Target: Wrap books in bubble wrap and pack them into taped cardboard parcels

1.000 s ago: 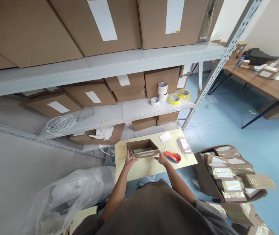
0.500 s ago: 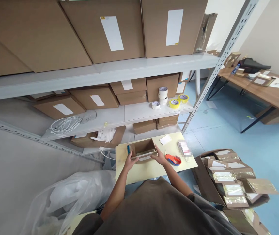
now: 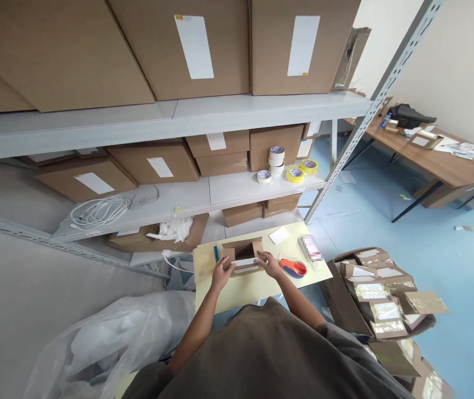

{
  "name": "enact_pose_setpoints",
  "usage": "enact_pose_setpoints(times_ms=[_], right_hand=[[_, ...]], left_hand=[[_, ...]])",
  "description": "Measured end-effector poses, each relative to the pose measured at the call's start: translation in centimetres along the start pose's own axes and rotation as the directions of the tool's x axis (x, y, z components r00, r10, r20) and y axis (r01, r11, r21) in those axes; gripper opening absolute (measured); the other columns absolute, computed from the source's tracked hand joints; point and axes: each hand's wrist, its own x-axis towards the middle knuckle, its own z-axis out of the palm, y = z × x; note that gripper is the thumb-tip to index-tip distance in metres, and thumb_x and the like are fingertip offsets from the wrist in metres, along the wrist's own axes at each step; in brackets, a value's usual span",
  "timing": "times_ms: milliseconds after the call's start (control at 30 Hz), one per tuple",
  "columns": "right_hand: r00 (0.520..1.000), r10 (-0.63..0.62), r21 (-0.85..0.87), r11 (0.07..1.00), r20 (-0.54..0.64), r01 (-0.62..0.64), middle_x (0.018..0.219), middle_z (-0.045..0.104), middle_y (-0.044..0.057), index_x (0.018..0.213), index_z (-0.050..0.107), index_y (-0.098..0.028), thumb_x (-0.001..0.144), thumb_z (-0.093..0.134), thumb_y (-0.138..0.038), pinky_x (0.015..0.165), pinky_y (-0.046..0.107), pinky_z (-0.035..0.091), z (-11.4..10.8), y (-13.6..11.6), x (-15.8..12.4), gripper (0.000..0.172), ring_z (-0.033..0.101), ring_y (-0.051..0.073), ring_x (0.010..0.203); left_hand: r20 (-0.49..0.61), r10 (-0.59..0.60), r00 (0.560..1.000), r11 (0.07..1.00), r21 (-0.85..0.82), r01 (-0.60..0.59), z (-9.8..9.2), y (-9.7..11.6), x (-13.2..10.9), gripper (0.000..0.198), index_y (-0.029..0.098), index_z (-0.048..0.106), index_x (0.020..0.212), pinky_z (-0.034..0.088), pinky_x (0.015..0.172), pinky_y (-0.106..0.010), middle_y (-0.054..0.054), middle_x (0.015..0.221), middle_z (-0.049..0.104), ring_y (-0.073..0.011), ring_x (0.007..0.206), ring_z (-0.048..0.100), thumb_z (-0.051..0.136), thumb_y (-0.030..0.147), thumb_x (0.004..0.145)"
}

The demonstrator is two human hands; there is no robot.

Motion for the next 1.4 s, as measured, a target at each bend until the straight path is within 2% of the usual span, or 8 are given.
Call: enact_pose_setpoints(times_ms=[133,267,367,467,667,867,1033,1400], right_hand=[[0.967,0.163,-0.067,0.981,-0.197,-0.179,0.129,0.070,0.013,0.139,0.060,-0.024,0.087,0.066,-0.060,0.095,0.044,0.055,1.8,-0.3,0.2,0.064,0.071,0.030,0.107],[0.940,0.186,-0.136,0.963,-0.286,-0.232,0.133,0.068,0.012,0.158,0.041,-0.028,0.088,0.064,-0.055,0.093,0.043,0.053,2.8,-0.9,0.4,0.078,0.069,0.032,0.114],[0.957,0.151,-0.195,0.960,-0.248,-0.202,0.143,0.062,0.013,0.168,0.028,-0.031,0.090,0.065,-0.051,0.091,0.041,0.052,2.7,-1.5,0.6,0.088,0.067,0.033,0.115],[0.970,0.144,-0.245,0.951,-0.196,-0.191,0.149,0.059,0.014,0.171,0.024,-0.032,0.093,0.064,-0.047,0.089,0.040,0.051,2.7,-1.8,0.5,0.089,0.069,0.032,0.110],[0.970,0.174,-0.304,0.927,-0.170,-0.220,0.151,0.060,0.009,0.162,0.046,-0.036,0.100,0.057,-0.044,0.096,0.039,0.050,3.6,-2.0,0.3,0.064,0.067,0.031,0.121],[0.959,0.255,-0.354,0.891,-0.125,-0.283,0.134,0.073,0.013,0.166,0.040,-0.030,0.098,0.064,-0.045,0.096,0.041,0.051,3.7,-2.3,-1.1,0.074,0.070,0.034,0.118],[0.961,0.237,-0.325,0.906,-0.142,-0.271,0.139,0.072,0.007,0.165,0.042,-0.034,0.096,0.067,-0.039,0.099,0.038,0.053,4.1,-1.2,-3.3,0.073,0.070,0.030,0.122],[0.963,0.222,-0.284,0.924,-0.152,-0.258,0.145,0.069,0.009,0.165,0.043,-0.032,0.099,0.065,-0.042,0.108,0.048,0.051,1.9,-1.7,1.7,0.070,0.067,0.032,0.126]], left_hand=[[-0.067,-0.104,0.992,0.984,0.140,0.113,0.3,1.0,0.5,0.093,0.024,0.045,0.161,0.046,0.112,-0.047,-0.020,0.153,0.057,-0.0409,0.139,0.058,0.083,0.054,0.081],[-0.002,-0.071,0.997,0.972,0.223,0.070,-0.7,2.5,2.2,0.119,0.030,0.020,0.171,0.049,0.106,-0.047,-0.021,0.161,0.049,-0.0427,0.133,0.061,0.088,0.048,0.075],[0.062,-0.023,0.998,0.975,0.221,0.009,-1.6,3.0,3.7,0.117,0.030,0.031,0.168,0.047,0.108,-0.051,-0.021,0.159,0.050,-0.0446,0.130,0.062,0.093,0.042,0.070],[0.062,-0.005,0.998,0.976,0.217,-0.008,-1.7,2.3,4.0,0.092,0.028,0.047,0.158,0.045,0.111,-0.053,-0.020,0.157,0.053,-0.0435,0.130,0.062,0.089,0.041,0.077],[0.056,0.040,0.998,0.989,0.139,-0.047,-0.5,0.1,2.8,0.054,0.026,0.062,0.145,0.045,0.115,-0.047,-0.015,0.155,0.058,-0.0373,0.143,0.053,0.070,0.045,0.095],[0.080,0.055,0.995,0.995,0.083,-0.062,-0.3,-0.9,1.3,0.055,0.022,0.061,0.148,0.042,0.119,-0.048,-0.018,0.152,0.061,-0.0378,0.141,0.057,0.067,0.042,0.097],[0.048,0.071,0.996,0.967,0.241,-0.080,0.1,-2.3,-1.2,0.054,0.022,0.057,0.152,0.053,0.106,-0.041,-0.015,0.154,0.061,-0.0344,0.133,0.064,0.059,0.043,0.103],[0.040,0.073,0.997,0.935,0.344,-0.082,2.3,0.8,3.4,0.056,0.020,0.054,0.155,0.057,0.096,-0.039,-0.019,0.156,0.058,-0.0333,0.126,0.068,0.058,0.042,0.104]])
